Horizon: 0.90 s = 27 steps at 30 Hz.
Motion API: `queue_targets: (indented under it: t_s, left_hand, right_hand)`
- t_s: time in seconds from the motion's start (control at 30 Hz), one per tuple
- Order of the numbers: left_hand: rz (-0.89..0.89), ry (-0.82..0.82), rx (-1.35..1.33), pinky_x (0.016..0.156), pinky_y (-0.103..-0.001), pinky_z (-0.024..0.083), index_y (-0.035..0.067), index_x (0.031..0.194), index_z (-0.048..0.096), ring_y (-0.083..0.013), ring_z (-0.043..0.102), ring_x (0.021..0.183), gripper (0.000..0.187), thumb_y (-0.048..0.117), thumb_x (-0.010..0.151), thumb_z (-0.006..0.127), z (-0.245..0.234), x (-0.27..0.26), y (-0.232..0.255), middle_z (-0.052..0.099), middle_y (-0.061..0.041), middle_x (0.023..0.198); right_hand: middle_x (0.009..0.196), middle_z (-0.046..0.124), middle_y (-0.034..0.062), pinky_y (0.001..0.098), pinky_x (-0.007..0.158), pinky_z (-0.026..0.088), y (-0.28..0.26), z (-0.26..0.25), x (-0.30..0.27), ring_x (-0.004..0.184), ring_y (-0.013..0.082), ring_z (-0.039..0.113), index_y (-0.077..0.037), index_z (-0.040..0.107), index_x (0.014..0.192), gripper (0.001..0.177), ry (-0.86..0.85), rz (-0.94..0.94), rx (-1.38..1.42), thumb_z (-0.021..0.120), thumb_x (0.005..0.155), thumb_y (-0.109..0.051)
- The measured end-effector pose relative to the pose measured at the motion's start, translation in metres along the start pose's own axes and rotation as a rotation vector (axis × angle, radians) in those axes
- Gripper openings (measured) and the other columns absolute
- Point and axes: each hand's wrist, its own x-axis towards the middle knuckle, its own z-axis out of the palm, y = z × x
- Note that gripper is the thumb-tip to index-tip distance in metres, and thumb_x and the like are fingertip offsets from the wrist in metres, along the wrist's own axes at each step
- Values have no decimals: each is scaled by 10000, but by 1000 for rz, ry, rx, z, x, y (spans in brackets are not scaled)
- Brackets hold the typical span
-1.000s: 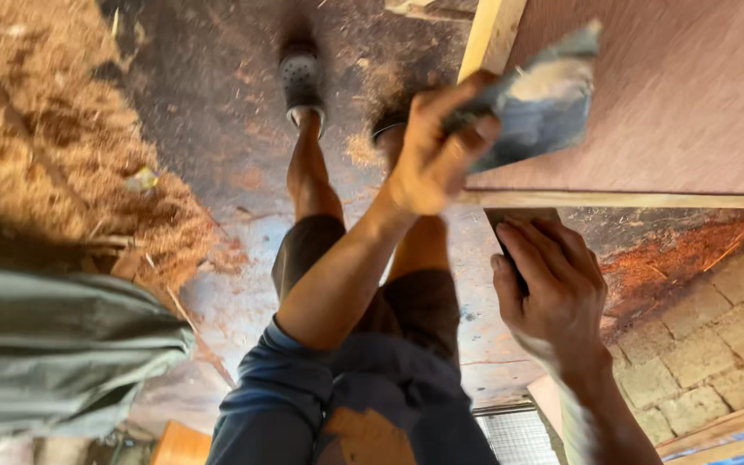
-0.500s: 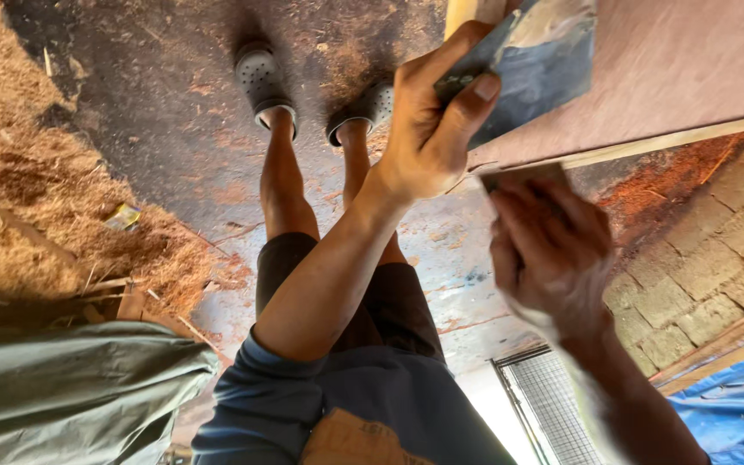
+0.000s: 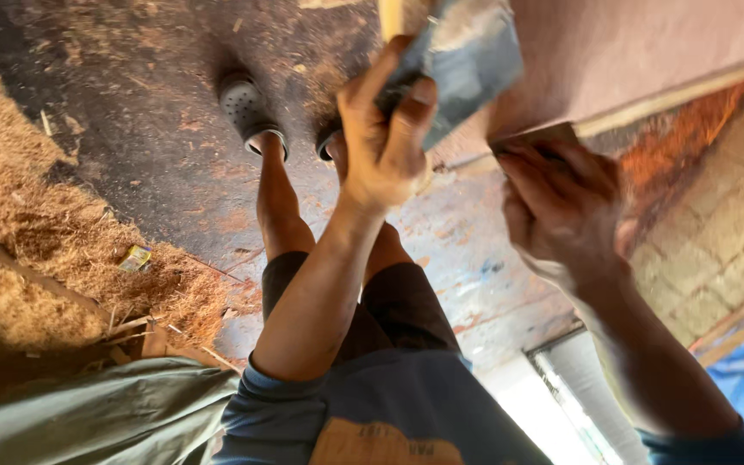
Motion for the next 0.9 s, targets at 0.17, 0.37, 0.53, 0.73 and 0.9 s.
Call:
queue_targets:
  t_s: [0.17,0.37,0.53,0.73,0.9]
  left_hand:
    - [-25,162,191,475,-299,261,20,1182,642,-82,343,469,278,195,1031,487,8,-10,2,412,13,642]
    - [22,211,412,491,-322,266,-26,1079,616,-111,369,578,335,258,1011,451,8,-16,1,455,-27,713]
    - [261,185,561,486,-317,314,95,1006,574,-169,430,593,216,239,1060,421,-6,-14,-17,496,-76,833]
    - [641,202,1109,751,-394,563,131,1274,508,-279,574,1074,261,184,1056,641,-25,-32,-33,479,-187,1256]
    - [722,188,1376,949,-447,617,57,1317,542,-353,526,1316,482,220,915,753,-38,-49,-31,458,-225,1484]
  right_hand:
    - [1099,771,137,407,727,498,22,1,6,1065,243,701,-13,778,1137,233,73,67,137,619,968,-36]
    - [1083,774,122,401,747,516,43,-10,1,987,232,690,-20,774,1097,220,89,56,99,617,942,-24]
    - [1046,777,77,397,739,509,73,-4,-3,969,201,684,-35,776,1041,184,144,-14,-3,647,913,-55]
    - [1016,781,59,389,724,497,108,-7,-10,958,192,677,-38,777,1006,180,208,-70,-32,661,870,-50]
    - [964,775,41,388,685,486,131,-2,-29,931,178,684,-71,776,953,156,218,-106,-119,640,879,-91]
